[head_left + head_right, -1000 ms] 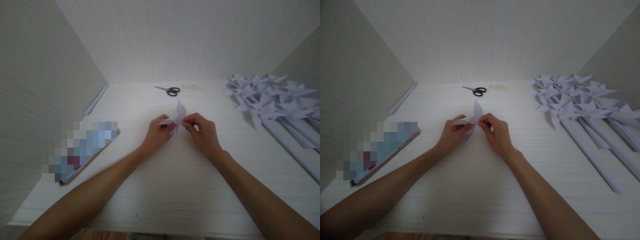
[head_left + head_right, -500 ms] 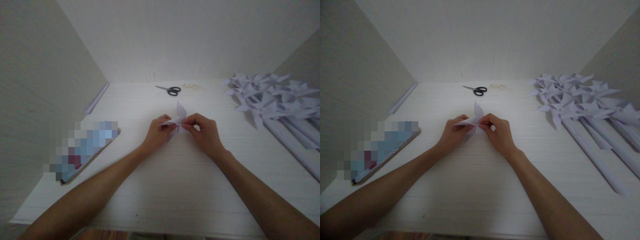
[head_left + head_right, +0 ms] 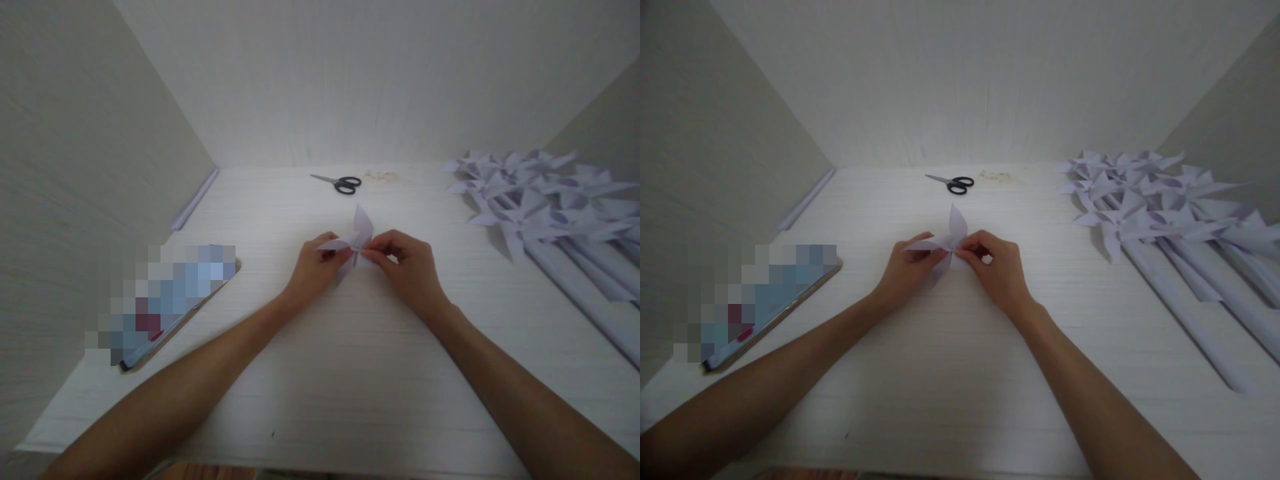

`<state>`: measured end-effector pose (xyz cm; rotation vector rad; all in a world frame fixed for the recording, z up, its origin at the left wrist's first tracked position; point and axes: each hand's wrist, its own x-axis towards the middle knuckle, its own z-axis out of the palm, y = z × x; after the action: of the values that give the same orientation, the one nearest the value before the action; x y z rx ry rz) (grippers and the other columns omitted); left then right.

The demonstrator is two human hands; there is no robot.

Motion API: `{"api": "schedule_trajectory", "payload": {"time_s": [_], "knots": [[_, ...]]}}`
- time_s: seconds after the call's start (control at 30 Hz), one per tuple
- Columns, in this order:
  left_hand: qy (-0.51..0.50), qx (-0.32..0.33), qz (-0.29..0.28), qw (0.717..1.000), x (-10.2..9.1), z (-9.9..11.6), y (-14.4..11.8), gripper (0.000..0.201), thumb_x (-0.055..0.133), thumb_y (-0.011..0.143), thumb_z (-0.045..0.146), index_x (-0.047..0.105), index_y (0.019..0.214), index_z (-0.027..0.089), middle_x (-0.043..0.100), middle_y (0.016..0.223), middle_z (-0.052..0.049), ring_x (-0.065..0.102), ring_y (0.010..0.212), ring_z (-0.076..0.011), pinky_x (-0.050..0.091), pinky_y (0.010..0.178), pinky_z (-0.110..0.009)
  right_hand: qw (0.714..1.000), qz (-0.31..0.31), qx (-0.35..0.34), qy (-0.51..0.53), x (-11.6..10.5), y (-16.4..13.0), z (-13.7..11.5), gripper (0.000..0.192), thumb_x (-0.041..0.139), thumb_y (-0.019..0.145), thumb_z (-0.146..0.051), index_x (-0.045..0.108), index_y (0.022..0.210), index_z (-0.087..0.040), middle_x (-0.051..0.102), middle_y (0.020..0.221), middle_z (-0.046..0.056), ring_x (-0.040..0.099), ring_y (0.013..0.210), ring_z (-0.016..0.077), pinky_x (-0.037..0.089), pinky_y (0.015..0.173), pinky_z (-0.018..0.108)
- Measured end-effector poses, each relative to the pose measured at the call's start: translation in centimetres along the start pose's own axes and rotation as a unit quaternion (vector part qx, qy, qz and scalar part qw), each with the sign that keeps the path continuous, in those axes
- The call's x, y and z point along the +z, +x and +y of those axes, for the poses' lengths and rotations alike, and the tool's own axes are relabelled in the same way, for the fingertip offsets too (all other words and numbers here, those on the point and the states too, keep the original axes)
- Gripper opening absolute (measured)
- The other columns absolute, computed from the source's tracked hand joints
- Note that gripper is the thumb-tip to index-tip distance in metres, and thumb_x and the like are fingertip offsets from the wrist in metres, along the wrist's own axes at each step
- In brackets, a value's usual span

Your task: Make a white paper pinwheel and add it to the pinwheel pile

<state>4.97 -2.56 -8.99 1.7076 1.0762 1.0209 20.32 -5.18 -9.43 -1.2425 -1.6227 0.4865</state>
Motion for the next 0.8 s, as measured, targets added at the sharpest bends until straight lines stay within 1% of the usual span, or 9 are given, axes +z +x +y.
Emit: {"api": "schedule_trajectory", "payload": {"time_s": [0.1,0.17,0.37,0.47,0.63,0.8], "knots": [[-0.011,-0.013,0.016,1.0,0.05,-0.33,0.09,0.017,0.055,0.068,0.03,0.052,0.06,0.015,0.045,0.052,0.004,0.041,0.049,-0.0076,0.03,0.045,-0.02,0.999,0.004,0.02,0.041,0.21,0.0,0.23,0.009,0.062,0.067,-0.026,0.061,0.069,-0.017,0.064,0.064,0.001,0.058,0.058,0.0128,0.046,0.055,0.025],[-0.017,-0.021,0.02,0.999,0.06,-0.5,0.13,0.017,0.055,0.068,0.031,0.053,0.062,0.015,0.047,0.054,0.003,0.043,0.051,-0.0083,0.032,0.047,-0.021,0.999,-0.002,0.023,0.048,0.22,-0.01,0.19,0.009,0.061,0.067,-0.025,0.062,0.071,-0.017,0.065,0.068,0.002,0.059,0.061,0.0135,0.047,0.058,0.027],[-0.038,-0.029,0.033,0.998,0.14,-0.78,0.21,0.016,0.054,0.068,0.031,0.054,0.064,0.015,0.052,0.058,0.002,0.047,0.055,-0.0092,0.037,0.052,-0.022,1.0,0.012,0.011,-0.015,-0.15,0.15,-0.11,0.006,0.057,0.07,-0.02,0.062,0.072,-0.016,0.063,0.067,0.002,0.057,0.059,0.0124,0.045,0.057,0.026],[-0.03,-0.028,0.037,0.998,0.14,-0.83,0.28,0.017,0.054,0.068,0.031,0.054,0.062,0.015,0.052,0.058,0.002,0.047,0.054,-0.0091,0.036,0.05,-0.022,0.999,0.013,0.0,-0.044,-0.24,0.25,-0.14,0.006,0.055,0.071,-0.019,0.06,0.071,-0.016,0.061,0.065,0.001,0.055,0.058,0.0113,0.043,0.056,0.025],[-0.013,-0.024,0.036,0.999,0.09,-0.67,0.31,0.016,0.054,0.067,0.028,0.055,0.058,0.015,0.05,0.056,0.003,0.045,0.053,-0.0084,0.033,0.046,-0.02,0.998,-0.002,-0.023,-0.06,-0.21,0.3,-0.33,0.006,0.054,0.072,-0.016,0.059,0.07,-0.017,0.058,0.063,0.0,0.052,0.058,0.0106,0.041,0.055,0.023],[-0.032,-0.036,0.027,0.998,0.18,-0.53,0.27,0.015,0.054,0.067,0.028,0.053,0.058,0.015,0.049,0.055,0.003,0.044,0.052,-0.0084,0.032,0.047,-0.021,0.998,-0.015,-0.005,-0.066,-0.19,0.34,-0.59,0.007,0.053,0.071,-0.016,0.059,0.069,-0.016,0.059,0.063,0.001,0.052,0.057,0.0112,0.04,0.054,0.024]]}}
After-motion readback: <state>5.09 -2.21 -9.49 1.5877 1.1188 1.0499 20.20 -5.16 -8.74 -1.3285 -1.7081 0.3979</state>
